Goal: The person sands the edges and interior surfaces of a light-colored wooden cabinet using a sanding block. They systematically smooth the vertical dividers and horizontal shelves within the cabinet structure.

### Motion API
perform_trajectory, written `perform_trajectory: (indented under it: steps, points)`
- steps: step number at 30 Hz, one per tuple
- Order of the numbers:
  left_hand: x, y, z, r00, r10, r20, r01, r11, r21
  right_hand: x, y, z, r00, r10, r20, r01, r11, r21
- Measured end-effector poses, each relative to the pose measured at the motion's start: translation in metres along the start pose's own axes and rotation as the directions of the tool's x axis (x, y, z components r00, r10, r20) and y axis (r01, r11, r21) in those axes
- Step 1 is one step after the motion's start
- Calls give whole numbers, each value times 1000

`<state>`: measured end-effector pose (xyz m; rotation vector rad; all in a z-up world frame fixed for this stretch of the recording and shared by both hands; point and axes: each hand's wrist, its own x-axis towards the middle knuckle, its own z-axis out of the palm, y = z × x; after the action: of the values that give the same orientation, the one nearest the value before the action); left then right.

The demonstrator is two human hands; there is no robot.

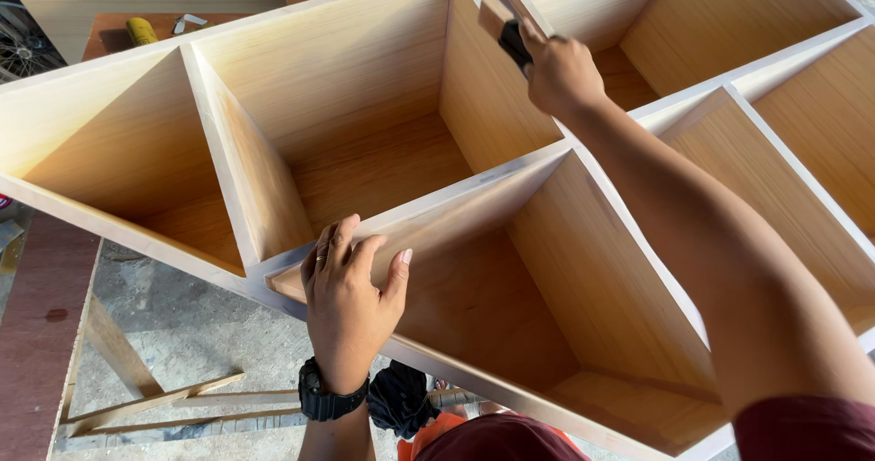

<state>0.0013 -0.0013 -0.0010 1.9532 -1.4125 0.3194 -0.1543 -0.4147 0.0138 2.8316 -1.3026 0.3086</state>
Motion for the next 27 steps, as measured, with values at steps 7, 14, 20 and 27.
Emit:
perform_trajectory:
  steps: [7,14,20,27]
  points:
    - [0,1,-1,1000,-16,24,15,999,32,-5,-18,-11,999,32,8,-33,998,60]
    - [4,1,-4,1000,0,19,0,999,-35,59,-16,-3,981,177,82,-183,980,75]
    - [3,2,-3,1000,2,22,-2,1000,0,-5,-1,-2,1000,3,3,-3,1000,17]
    - [5,0,-1,999,-22,30,22,1000,-19,91,-36,-9,990,116,80,-123,989,79]
